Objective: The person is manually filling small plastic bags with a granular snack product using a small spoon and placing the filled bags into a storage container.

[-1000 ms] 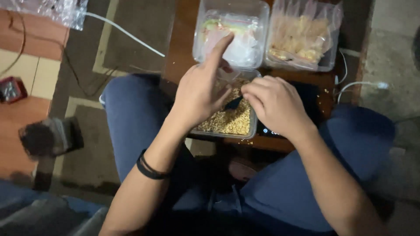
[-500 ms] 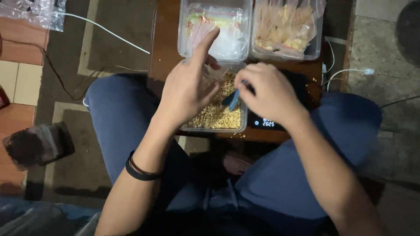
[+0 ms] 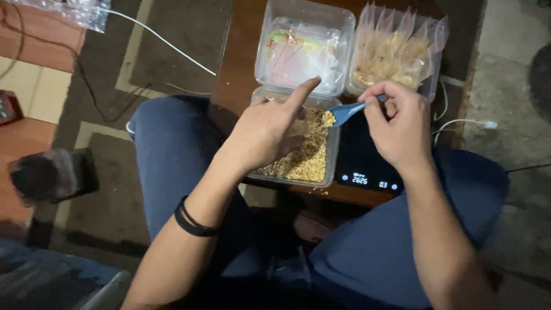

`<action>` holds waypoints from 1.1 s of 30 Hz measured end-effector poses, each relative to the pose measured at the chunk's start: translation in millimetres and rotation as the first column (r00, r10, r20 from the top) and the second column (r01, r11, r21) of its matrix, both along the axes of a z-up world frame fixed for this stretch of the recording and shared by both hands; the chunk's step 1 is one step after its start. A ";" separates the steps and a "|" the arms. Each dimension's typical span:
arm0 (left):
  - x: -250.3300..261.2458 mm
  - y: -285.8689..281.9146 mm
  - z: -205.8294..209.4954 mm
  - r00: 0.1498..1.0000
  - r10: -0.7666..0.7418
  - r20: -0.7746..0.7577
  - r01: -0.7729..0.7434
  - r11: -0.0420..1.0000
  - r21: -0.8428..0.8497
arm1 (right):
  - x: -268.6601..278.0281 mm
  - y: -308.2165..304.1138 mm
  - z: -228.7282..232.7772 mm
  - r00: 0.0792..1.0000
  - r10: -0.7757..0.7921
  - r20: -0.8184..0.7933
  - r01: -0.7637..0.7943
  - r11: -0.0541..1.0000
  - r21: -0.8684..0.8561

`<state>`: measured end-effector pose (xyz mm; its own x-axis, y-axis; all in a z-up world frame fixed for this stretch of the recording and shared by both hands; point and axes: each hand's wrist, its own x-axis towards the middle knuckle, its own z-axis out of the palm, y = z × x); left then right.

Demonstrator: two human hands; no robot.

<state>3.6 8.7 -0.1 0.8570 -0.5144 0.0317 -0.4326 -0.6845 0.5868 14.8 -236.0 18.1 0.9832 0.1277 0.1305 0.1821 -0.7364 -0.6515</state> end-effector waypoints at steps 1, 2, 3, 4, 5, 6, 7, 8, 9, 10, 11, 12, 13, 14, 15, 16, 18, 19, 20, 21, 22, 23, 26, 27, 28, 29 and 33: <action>-1.4 -0.3 2.7 1.000 -0.004 -0.010 0.004 1.000 0.013 | -2.1 2.5 1.9 1.000 0.003 0.012 -0.003 1.000 0.003; -1.0 -3.3 5.2 1.000 -0.011 -0.014 0.012 1.000 0.019 | -3.2 2.3 5.5 1.000 0.002 0.030 -0.002 1.000 -0.001; 0.5 -1.2 5.9 1.000 -0.021 -0.011 0.021 1.000 0.022 | -1.2 9.2 5.5 0.999 -0.008 0.033 0.008 1.000 0.002; -0.5 -2.8 4.5 1.000 -0.021 -0.007 0.021 1.000 0.019 | -1.8 12.5 6.0 0.984 0.113 0.137 -0.116 0.993 0.013; -1.6 -4.1 2.5 1.000 -0.021 -0.004 0.021 1.000 0.015 | -2.4 16.1 5.7 0.943 0.231 0.238 -0.240 0.971 0.009; -1.0 -6.1 3.7 1.000 -0.029 -0.004 0.029 1.000 0.005 | -4.6 14.1 5.1 0.945 0.226 0.235 -0.232 0.973 0.000; -0.6 -7.1 5.2 0.999 -0.018 -0.042 0.019 1.000 0.012 | -7.0 13.2 4.8 0.922 0.267 0.281 -0.268 0.963 -0.036; -0.8 -4.5 7.9 0.997 0.009 -0.078 -0.007 1.000 0.027 | -6.4 15.8 3.9 0.889 0.320 0.328 -0.317 0.946 -0.066; -0.5 -6.9 4.7 0.997 0.017 -0.077 -0.015 1.000 0.025 | -5.9 5.7 6.2 0.886 0.328 0.328 -0.324 0.944 -0.068; -0.7 -5.5 2.4 0.998 0.018 -0.060 -0.017 1.000 0.006 | -3.8 -0.8 7.1 0.899 0.283 0.334 -0.278 0.958 -0.062; -0.9 -4.3 0.6 0.999 0.019 -0.043 -0.019 1.000 -0.012 | -1.3 -7.6 8.3 0.911 0.237 0.339 -0.233 0.971 -0.054; 0.7 -1.9 -0.6 0.999 0.020 -0.037 -0.020 1.000 -0.007 | 0.9 -7.4 9.5 0.908 0.236 0.346 -0.233 0.971 -0.051; 2.7 -0.2 -2.2 1.000 0.027 0.006 -0.026 1.000 -0.010 | 3.6 -8.1 10.3 0.918 0.224 0.326 -0.217 0.974 -0.059; 1.4 -2.2 -6.6 0.999 0.028 0.036 -0.027 0.999 -0.023 | 2.0 -12.1 10.7 0.933 0.210 0.292 -0.197 0.978 -0.075; -0.6 -2.7 -8.0 0.999 0.024 0.030 -0.023 0.999 -0.027 | -1.3 -8.3 7.2 0.936 0.207 0.285 -0.193 0.978 -0.078; 0.4 -1.3 -7.7 0.998 0.044 0.053 -0.041 0.998 -0.047 | -0.6 -2.6 4.2 0.957 0.218 0.189 -0.194 0.971 -0.136; 2.5 0.7 -6.5 0.996 0.057 0.072 -0.053 0.997 -0.065 | -0.7 9.6 -3.0 0.972 0.216 0.089 -0.196 0.962 -0.189; 3.7 1.0 -6.1 0.990 0.077 0.117 -0.072 0.996 -0.051 | -1.3 16.1 -7.7 0.949 0.301 0.096 -0.275 0.936 -0.218; 3.3 -2.0 -6.8 0.984 0.087 0.153 -0.081 0.996 -0.046 | -5.8 19.3 -11.4 0.923 0.374 0.089 -0.343 0.905 -0.252; -1.5 -2.6 -6.7 0.987 0.071 0.142 -0.064 0.997 -0.050 | -14.3 23.1 -16.4 0.930 0.359 0.077 -0.330 0.909 -0.253; -0.6 -1.9 -4.9 0.982 0.083 0.172 -0.071 0.994 -0.079 | -13.6 28.2 -19.8 0.920 0.393 0.017 -0.368 0.876 -0.312; 0.0 0.0 -2.5 0.975 0.097 0.202 -0.076 0.991 -0.109 | -13.2 34.4 -22.7 0.906 0.421 -0.046 -0.407 0.836 -0.368; 1.1 -1.7 -2.0 0.981 0.132 0.143 -0.119 0.988 -0.096 | -18.3 40.1 -38.6 0.884 0.445 -0.144 -0.466 0.805 -0.368; 1.6 0.1 -2.5 0.981 0.136 0.137 -0.125 0.988 -0.089 | -14.6 41.6 -39.8 0.880 0.451 -0.147 -0.472 0.805 -0.360; 0.8 -0.2 -3.7 0.978 0.124 0.167 -0.107 0.989 -0.104 | -14.8 41.0 -41.0 0.878 0.457 -0.142 -0.474 0.790 -0.389; 0.2 -0.8 -4.8 0.974 0.111 0.197 -0.089 0.989 -0.117 | -14.7 40.0 -42.1 0.875 0.464 -0.136 -0.476 0.775 -0.417; 4.4 -0.4 3.0 0.986 0.112 0.120 -0.096 0.987 -0.127 | -5.9 34.3 -16.8 0.916 0.395 -0.075 -0.399 0.869 -0.293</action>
<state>7.9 8.3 2.9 0.8907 -0.4085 0.1994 -0.4386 -0.6574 0.6128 8.9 -201.7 1.3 0.8429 0.5379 0.0130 0.4930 -0.7625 -0.4189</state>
